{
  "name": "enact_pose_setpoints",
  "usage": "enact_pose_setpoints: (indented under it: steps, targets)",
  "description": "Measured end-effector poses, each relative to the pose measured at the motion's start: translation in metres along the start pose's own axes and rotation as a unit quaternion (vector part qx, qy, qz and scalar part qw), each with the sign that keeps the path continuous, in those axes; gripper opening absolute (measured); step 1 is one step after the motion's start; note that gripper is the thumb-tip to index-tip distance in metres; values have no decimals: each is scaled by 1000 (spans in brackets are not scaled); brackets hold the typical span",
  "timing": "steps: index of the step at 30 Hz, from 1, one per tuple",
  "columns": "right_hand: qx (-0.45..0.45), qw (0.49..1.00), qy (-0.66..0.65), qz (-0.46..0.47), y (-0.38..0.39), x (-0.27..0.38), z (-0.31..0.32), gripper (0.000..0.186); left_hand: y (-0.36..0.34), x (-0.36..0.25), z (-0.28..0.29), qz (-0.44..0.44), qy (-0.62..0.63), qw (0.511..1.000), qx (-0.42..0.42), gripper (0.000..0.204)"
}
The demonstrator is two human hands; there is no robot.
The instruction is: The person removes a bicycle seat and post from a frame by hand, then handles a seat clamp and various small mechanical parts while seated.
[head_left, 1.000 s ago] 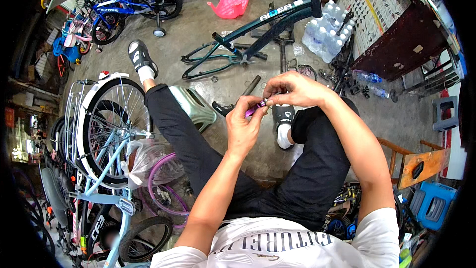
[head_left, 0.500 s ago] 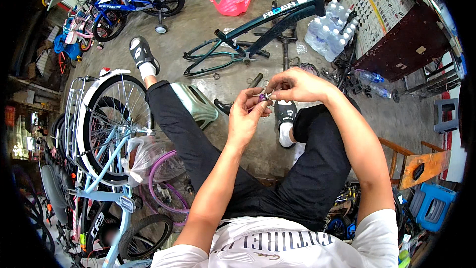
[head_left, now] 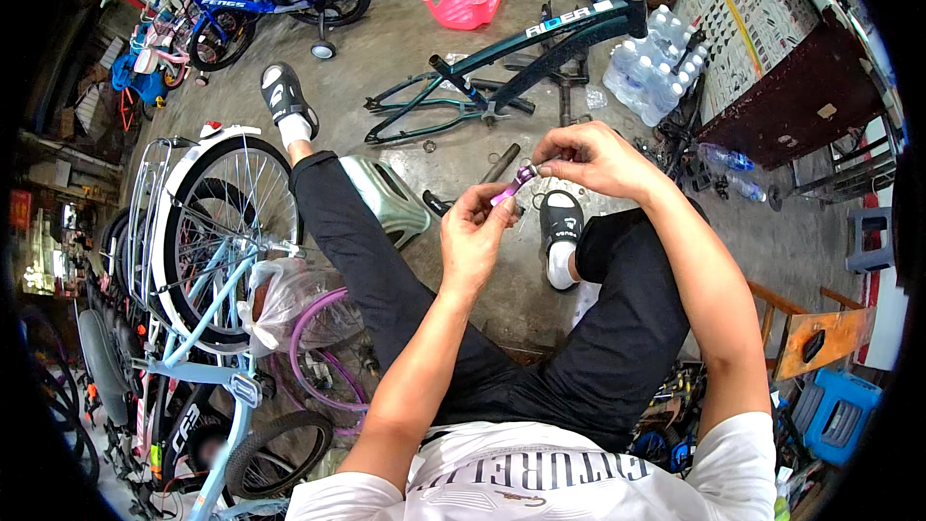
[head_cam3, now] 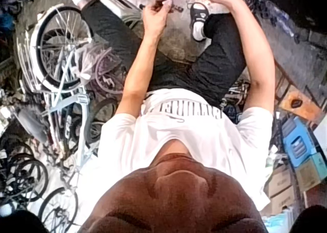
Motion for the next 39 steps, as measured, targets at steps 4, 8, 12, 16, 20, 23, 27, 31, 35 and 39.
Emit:
enact_pose_setpoints:
  steps: [4,8,12,16,20,23,27,31,35,39]
  targets:
    - [31,999,7,18,1,2,2,21,4,-14,1,-94,-78,992,-27,13]
    - [35,999,-9,13,0,8,1,22,4,-17,3,-112,-96,989,-29,12]
    - [46,999,-9,8,-2,9,1,22,2,-16,6,-99,-82,991,-32,13]
    - [45,999,-8,13,-1,5,0,21,2,-17,4,-70,-50,996,-38,15]
    - [52,997,-49,-7,-1,7,-1,21,1,-12,6,-41,-25,998,-39,17]
    - [55,998,-42,10,-1,4,-1,21,1,-10,4,-40,-10,998,-40,17]
    - [55,998,-33,12,-1,3,-1,20,2,-8,2,-42,-9,998,-44,17]
    - [60,998,-21,8,-1,3,0,19,2,-6,2,-40,-8,999,-36,17]
    - [56,998,-32,13,0,1,0,20,2,-1,1,-33,5,999,-35,17]
    - [55,998,-40,15,1,4,1,20,2,5,-2,-13,20,999,-26,17]
Point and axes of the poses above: each hand's wrist, its own y-axis away from the middle knuckle, its own z-axis out of the back of the hand, x = y × z, the point moved 2 cm from there along -y, towards the middle knuckle, and after that the axes turned 1 degree about -x, right-handed, at the moved point
